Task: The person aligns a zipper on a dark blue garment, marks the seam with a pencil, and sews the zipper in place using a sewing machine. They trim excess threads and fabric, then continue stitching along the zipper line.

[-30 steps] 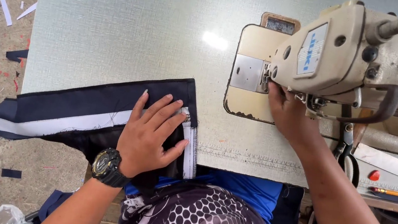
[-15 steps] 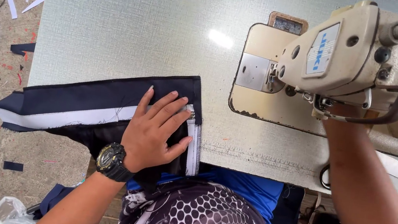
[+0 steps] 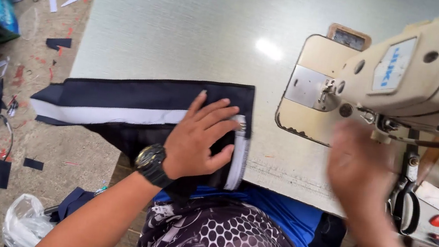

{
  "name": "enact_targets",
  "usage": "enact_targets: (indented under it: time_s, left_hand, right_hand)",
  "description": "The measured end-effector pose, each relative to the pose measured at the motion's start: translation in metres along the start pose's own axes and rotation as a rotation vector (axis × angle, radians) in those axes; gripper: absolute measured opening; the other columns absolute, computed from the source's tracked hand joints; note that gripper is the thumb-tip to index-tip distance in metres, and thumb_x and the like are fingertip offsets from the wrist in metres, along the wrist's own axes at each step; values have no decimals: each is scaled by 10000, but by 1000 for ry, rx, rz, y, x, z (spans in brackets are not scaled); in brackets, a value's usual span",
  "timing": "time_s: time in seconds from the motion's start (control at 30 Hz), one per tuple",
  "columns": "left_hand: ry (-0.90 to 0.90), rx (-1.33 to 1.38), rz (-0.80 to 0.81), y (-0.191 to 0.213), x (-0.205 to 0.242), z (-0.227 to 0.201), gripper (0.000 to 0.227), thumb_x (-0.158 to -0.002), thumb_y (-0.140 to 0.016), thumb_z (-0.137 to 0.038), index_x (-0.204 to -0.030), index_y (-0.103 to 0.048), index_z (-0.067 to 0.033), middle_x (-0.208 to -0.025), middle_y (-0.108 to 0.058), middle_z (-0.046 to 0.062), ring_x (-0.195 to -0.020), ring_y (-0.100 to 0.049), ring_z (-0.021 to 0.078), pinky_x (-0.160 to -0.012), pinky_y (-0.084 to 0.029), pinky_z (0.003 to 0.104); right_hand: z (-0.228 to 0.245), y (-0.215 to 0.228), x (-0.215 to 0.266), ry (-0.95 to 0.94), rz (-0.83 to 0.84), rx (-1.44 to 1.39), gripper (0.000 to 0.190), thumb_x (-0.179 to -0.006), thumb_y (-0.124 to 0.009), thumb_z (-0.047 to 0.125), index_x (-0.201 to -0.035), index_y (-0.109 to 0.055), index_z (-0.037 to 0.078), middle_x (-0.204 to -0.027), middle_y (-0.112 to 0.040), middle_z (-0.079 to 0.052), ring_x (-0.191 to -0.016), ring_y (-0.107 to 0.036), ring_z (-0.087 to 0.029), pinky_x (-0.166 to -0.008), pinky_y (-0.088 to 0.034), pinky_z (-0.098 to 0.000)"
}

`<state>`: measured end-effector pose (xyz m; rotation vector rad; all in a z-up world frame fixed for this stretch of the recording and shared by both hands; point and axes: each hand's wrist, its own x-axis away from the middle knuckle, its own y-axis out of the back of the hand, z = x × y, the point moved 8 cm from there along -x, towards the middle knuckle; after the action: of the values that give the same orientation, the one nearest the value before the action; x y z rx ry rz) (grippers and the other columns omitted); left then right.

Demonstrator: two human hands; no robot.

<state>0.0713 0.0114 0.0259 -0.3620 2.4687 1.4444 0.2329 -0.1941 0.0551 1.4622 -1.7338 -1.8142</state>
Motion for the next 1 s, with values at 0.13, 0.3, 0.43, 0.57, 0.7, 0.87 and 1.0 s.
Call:
enact_targets:
  time_s: [0.13, 0.3, 0.43, 0.57, 0.7, 0.87, 1.0]
  left_hand:
    - [102, 365, -98, 6, -5, 7, 280, -918, -614, -66, -1194, -657, -49, -1360, -628, 137, -1352, -562, 344, -1238, -324, 577]
    - [185, 71, -202, 88, 38, 58, 396, -879, -622, -92, -1274, -633, -80, -1394, -594, 143, -1351, -536, 343, -1172, -326, 532]
    - [753, -353, -106, 140, 133, 153, 927, -882, -712, -478, -1569, -298, -14, -1580, -403, 235, -1432, -393, 393, -1081, -307, 642]
    - [1283, -13, -14, 142, 185, 171, 616, -812, -720, -510, -1292, -640, -132, -1224, -707, 114, -1123, -645, 319, -924, -480, 420]
    - [1338, -521, -72, 147, 212, 120, 388, -975, -593, -564, -953, -706, -193, -860, -741, 174, -815, -669, 478, -646, -477, 572]
    - [672, -281, 424, 28, 137, -65, 322, -845, -607, -373, -650, -722, -145, -519, -644, 61, -376, -592, 410, -301, -419, 521]
    - [410, 293, 221, 46, 138, -68, 239, -950, -641, -363, -895, -678, -133, -817, -713, 103, -719, -671, 348, -595, -466, 482]
  right_hand:
    - [122, 0, 17, 313, 436, -503, 190, -816, -570, 290, -880, -561, 112, -1045, -553, -42, -951, -536, -303, -751, -412, -488]
    - [142, 27, 14, 315, 179, -395, 493, -957, -661, 495, -1266, -688, 112, -1445, -601, -23, -1253, -577, -251, -1030, -429, -498]
    - [146, 27, 15, 303, 212, -331, 519, -948, -632, 524, -1284, -676, 131, -1454, -593, 1, -1281, -548, -238, -985, -426, -456]
    - [158, 18, 2, 283, 209, -288, 503, -912, -643, 521, -1234, -686, 138, -1423, -622, 19, -1184, -581, -249, -858, -461, -433]
    - [198, 48, 3, 50, 305, -829, 545, -932, -639, 370, -1381, -595, 64, -1336, -655, -187, -1203, -621, -341, -1009, -518, -492]
    - [256, 31, 41, -982, 982, -1830, 708, -699, -765, 341, -1329, -629, 50, -1269, -757, -98, -1154, -672, -156, -1032, -520, -306]
    - [225, 37, 39, -1082, 947, -1475, 385, -780, -759, 154, -1144, -756, 28, -1067, -818, -109, -1018, -692, -161, -939, -551, -310]
